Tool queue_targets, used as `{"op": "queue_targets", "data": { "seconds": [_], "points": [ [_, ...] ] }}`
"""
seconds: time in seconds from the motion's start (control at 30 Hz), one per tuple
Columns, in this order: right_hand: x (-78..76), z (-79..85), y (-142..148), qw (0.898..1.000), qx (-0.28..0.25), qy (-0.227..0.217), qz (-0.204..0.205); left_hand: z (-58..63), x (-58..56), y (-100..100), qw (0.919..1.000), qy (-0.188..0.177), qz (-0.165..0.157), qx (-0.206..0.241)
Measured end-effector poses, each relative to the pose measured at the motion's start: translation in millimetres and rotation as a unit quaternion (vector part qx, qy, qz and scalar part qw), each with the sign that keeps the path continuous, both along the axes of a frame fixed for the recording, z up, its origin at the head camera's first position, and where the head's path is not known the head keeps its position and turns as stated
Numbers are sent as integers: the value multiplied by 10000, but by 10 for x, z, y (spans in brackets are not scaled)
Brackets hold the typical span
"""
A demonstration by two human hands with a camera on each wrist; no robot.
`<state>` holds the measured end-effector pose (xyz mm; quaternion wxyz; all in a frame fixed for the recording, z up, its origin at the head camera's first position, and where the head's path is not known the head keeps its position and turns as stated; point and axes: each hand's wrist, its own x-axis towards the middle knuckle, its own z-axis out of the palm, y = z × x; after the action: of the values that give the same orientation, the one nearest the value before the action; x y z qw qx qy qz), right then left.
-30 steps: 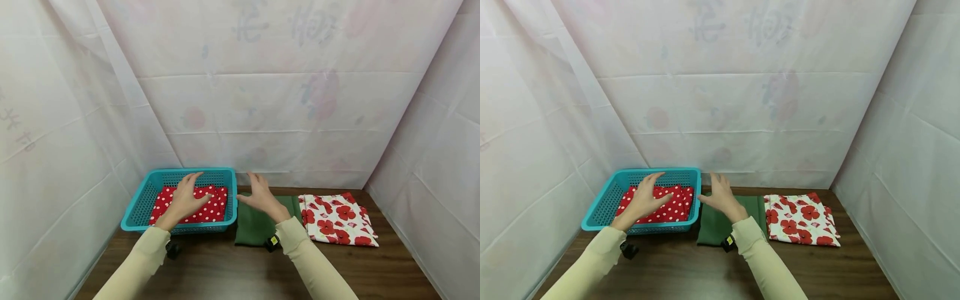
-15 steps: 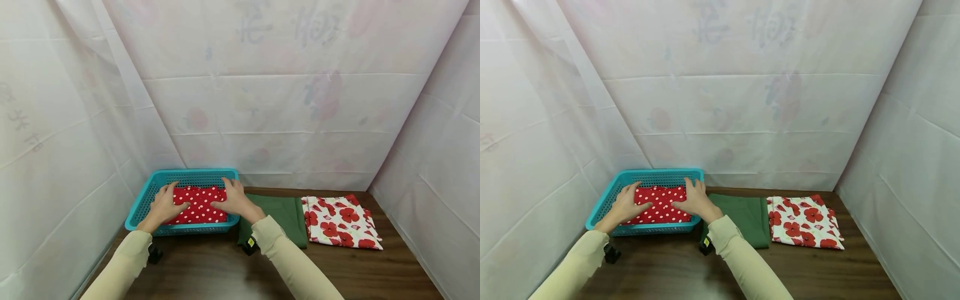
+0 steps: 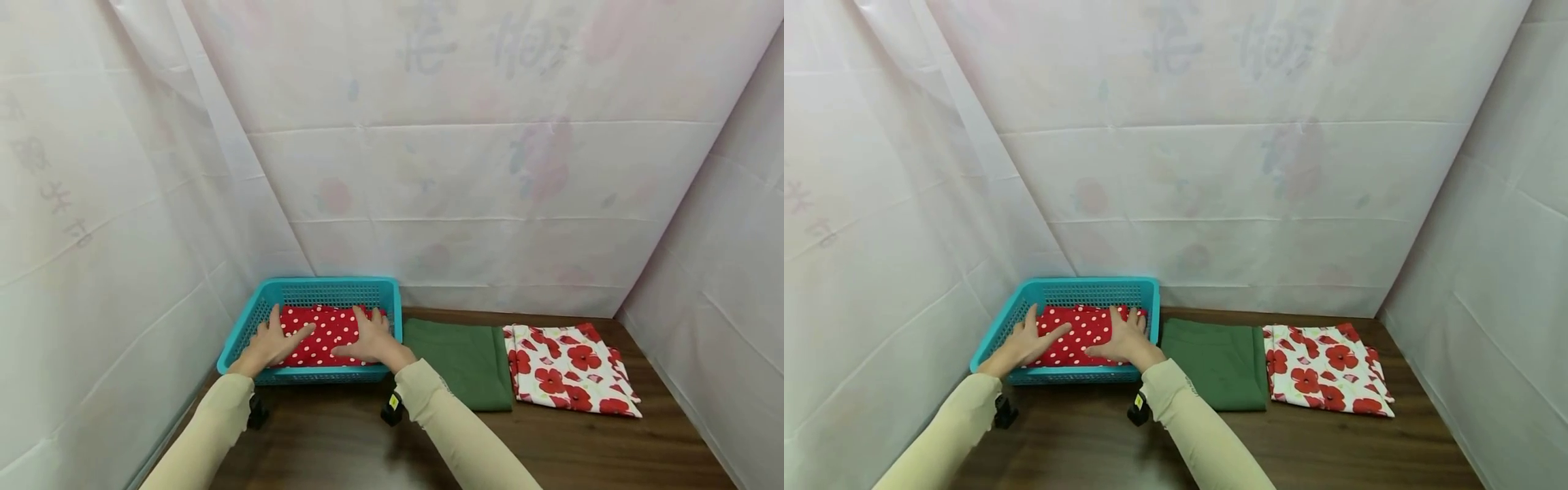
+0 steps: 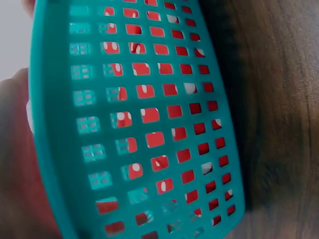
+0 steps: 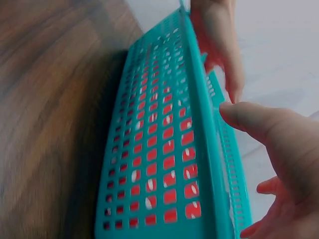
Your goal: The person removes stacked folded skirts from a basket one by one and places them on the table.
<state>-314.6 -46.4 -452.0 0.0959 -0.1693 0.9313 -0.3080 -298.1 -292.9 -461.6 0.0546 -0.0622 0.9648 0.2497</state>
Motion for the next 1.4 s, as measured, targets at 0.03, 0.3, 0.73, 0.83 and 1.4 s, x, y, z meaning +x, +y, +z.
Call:
{"op": "queue_targets", "data": {
  "seconds": [0.03,0.3,0.73,0.83,1.4],
  "points": [
    [4,-16,-19,10000,-48,-76,-9,-11,0,-12,10000,-83,37,-41],
    [77,-94,-77,9958,-457,-713,-345,-42,-19,-36,9985,-522,26,-180],
    [23,-175,-80,9881,-826,-1205,-486,-71,-83,-51,9920,-1118,-188,553],
    [6,-184,-71,9853,-916,-1368,-459,-74,-103,-64,9899,-1116,-112,865],
    [-9,-193,-12,9788,-1448,-1385,-426,-122,-172,-151,9935,-783,119,817]
  ]
}}
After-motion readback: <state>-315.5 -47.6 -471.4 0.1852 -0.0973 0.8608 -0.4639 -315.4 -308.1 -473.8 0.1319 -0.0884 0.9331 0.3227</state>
